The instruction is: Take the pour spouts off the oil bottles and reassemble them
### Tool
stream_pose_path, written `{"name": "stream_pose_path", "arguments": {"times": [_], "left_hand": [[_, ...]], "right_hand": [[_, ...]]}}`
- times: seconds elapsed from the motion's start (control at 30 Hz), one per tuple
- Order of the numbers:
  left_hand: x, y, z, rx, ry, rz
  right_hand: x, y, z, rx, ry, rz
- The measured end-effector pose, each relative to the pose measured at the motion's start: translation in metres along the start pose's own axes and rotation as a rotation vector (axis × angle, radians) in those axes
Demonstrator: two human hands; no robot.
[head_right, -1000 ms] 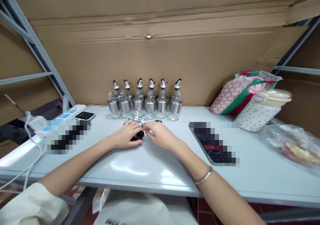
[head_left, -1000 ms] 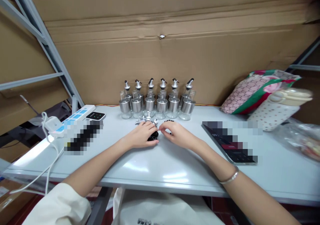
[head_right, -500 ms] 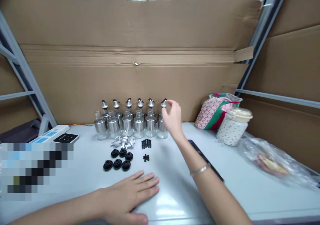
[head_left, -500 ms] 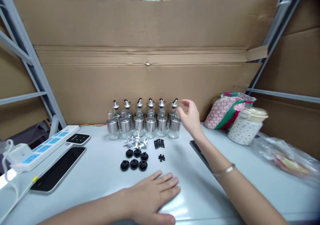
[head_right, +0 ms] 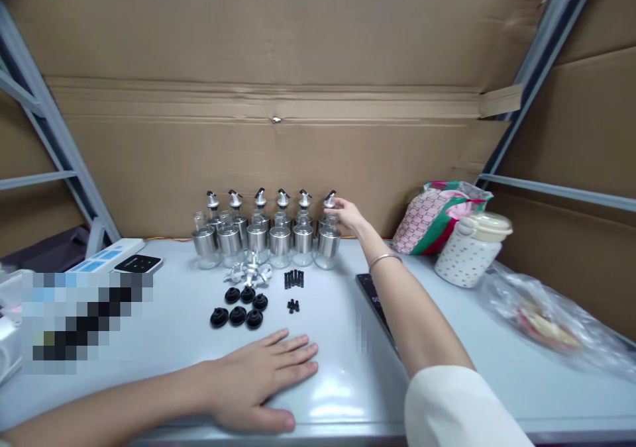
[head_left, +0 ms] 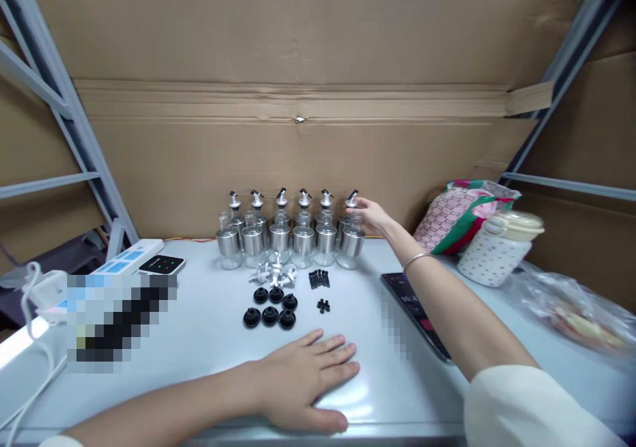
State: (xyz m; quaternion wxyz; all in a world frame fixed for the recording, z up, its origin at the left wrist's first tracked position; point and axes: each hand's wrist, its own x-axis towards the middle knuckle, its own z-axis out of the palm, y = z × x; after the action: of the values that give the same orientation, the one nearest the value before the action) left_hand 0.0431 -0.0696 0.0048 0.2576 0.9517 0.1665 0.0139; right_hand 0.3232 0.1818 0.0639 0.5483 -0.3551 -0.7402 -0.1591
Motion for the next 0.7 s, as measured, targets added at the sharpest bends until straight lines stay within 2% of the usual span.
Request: {"name": "stream_pose_path", "arguments": {"times": [0.07, 0.17, 0.27, 0.3, 0.33, 0.37, 0.47, 0.53, 0.57, 0.63, 0.7], "left_hand": [[0.0, 0.002, -0.001, -0.005, -0.004, -0.004], [-0.001, 0.006, -0.005, 0.0, -0.032, -0.004], [-0.001, 0.008, -0.007, 0.003, -0.044, 0.003], [0.0, 0.008, -0.007, -0.002, -0.042, 0.005], [0.0, 0.007, -0.007, -0.013, -0.036, 0.007], [0.0, 0.005, -0.007, -0.028, -0.025, 0.009], [0.002, 0.0, -0.005, -0.116, 0.021, -0.009], [0.004, -0.002, -0.002, -0.246, 0.077, -0.11], [0.006, -0.003, 0.0, -0.35, 0.14, -0.182], [0.009, -0.004, 0.006, -0.621, 0.354, -0.3], [0.012, -0.003, 0.012, -0.851, 0.585, -0.311]], "right_hand": [[-0.003, 0.003, 0.003, 0.029, -0.022, 0.117], [0.002, 0.0, -0.002, 0.035, 0.072, 0.328], [0.02, -0.026, -0.023, -0.03, 0.311, 0.462], [0.027, -0.04, -0.032, -0.071, 0.516, 0.482], [0.033, -0.057, -0.041, -0.086, 0.638, 0.441], [0.038, -0.075, -0.05, -0.077, 0.674, 0.376], [0.039, -0.133, -0.07, 0.065, 0.656, 0.241], [0.029, -0.166, -0.076, 0.273, 0.536, 0.293], [0.021, -0.18, -0.077, 0.39, 0.467, 0.344], [0.005, -0.203, -0.076, 0.606, 0.275, 0.444], [-0.008, -0.221, -0.073, 0.755, 0.122, 0.512]]}}
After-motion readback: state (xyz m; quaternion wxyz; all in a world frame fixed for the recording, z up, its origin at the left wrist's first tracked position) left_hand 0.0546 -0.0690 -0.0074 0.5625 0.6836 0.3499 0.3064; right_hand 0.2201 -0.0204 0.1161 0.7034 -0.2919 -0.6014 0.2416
